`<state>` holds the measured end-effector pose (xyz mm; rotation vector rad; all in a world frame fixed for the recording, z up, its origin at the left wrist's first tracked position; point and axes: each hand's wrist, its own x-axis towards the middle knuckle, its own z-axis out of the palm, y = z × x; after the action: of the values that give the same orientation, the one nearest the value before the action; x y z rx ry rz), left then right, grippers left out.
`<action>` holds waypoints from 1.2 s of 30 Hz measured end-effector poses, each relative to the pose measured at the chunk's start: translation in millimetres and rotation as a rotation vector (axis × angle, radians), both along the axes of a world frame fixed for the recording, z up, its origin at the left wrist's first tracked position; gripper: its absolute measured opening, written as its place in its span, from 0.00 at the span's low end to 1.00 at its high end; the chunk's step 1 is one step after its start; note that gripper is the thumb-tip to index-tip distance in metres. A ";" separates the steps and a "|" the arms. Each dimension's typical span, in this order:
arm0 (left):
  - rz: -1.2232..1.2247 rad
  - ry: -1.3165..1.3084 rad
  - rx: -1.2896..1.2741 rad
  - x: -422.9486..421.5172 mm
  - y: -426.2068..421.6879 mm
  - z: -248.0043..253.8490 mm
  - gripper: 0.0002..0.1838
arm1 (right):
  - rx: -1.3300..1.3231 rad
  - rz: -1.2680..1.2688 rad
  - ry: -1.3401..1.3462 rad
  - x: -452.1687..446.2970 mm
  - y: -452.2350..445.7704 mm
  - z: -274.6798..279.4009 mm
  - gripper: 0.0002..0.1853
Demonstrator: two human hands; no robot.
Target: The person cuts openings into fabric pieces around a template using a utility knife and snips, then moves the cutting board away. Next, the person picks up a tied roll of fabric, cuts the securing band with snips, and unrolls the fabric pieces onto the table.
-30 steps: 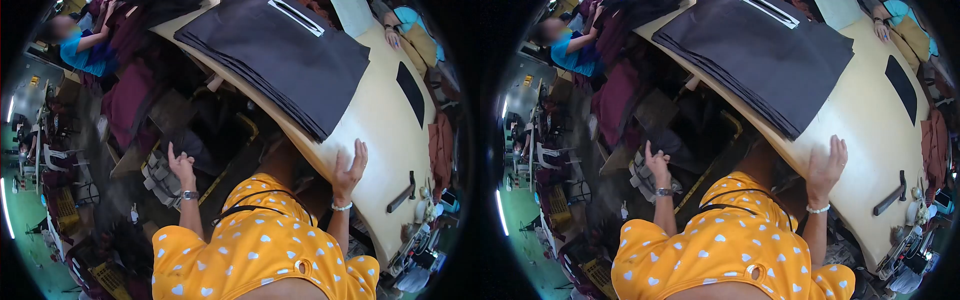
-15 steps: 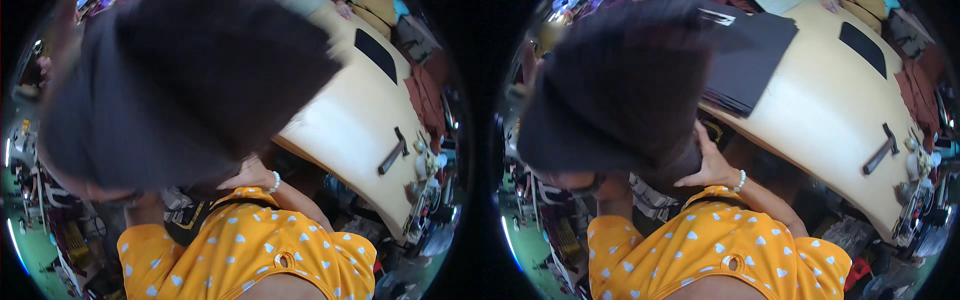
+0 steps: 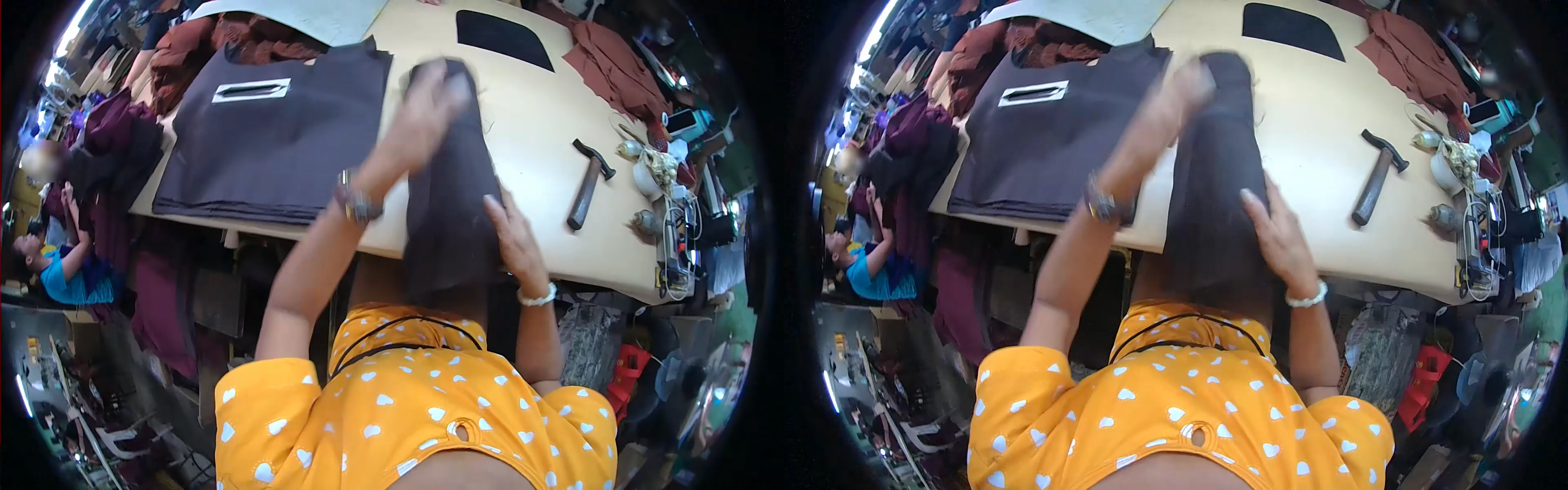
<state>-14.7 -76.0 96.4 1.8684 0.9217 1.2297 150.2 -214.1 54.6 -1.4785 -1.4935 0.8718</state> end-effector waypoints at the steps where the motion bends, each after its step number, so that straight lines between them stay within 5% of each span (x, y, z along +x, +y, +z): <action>1: -0.012 0.205 0.142 2.3 -15.3 -35.7 0.30 | -0.050 -0.006 0.163 -7.1 -5.3 -4.3 0.31; 2: 0.095 0.433 0.239 2.8 -44.1 -45.7 0.35 | -0.097 -0.020 0.326 -14.2 -10.6 -8.7 0.31; 7: 0.062 0.082 -0.214 -24.8 -63.7 -66.1 0.44 | 0.068 -0.043 0.006 -32.2 -15.5 -44.6 0.31; 11: 0.021 -0.026 -0.492 -37.4 -86.1 -60.0 0.50 | 0.058 -0.021 0.229 -36.5 -14.3 -46.0 0.32; 14: 0.046 -0.021 -0.424 -35.5 -99.2 -64.1 0.56 | -0.059 -0.032 0.426 -24.6 -6.7 -33.9 0.32; 18: 0.079 0.049 -0.446 -37.2 -92.4 -62.3 0.57 | -0.133 0.057 0.558 -13.1 9.0 -25.2 0.33; 20: 0.048 -0.097 -0.586 -39.3 -74.3 -58.7 0.54 | -0.120 0.154 0.564 -33.8 6.8 -4.8 0.34; 22: -0.035 -0.234 -0.759 -37.4 -71.7 -28.7 0.50 | 0.042 0.031 0.217 -53.9 -1.5 -10.2 0.34; 24: -0.125 -0.433 -0.880 -47.6 -67.1 -33.2 0.45 | 0.082 0.075 0.151 -53.1 -9.4 2.2 0.33; 26: -0.197 -0.501 -0.919 -57.8 -70.1 -37.1 0.44 | 0.015 0.122 0.360 -41.1 -10.7 19.4 0.32; 32: -0.175 -0.080 -0.685 -76.4 -108.0 -51.0 0.52 | 0.064 -0.198 0.350 45.4 57.2 -22.7 0.32; 34: -0.229 0.111 -0.571 -73.8 -110.0 -51.4 0.58 | -0.122 -0.267 0.551 60.3 96.5 -31.7 0.35; 36: -0.305 0.095 -0.509 -65.8 -112.6 -42.5 0.57 | -0.182 -0.081 0.856 60.3 128.0 -29.2 0.35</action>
<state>-80.6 -188.6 54.0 1.5879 0.8612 0.6515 210.4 -86.2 25.4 -1.0484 -0.7261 1.3859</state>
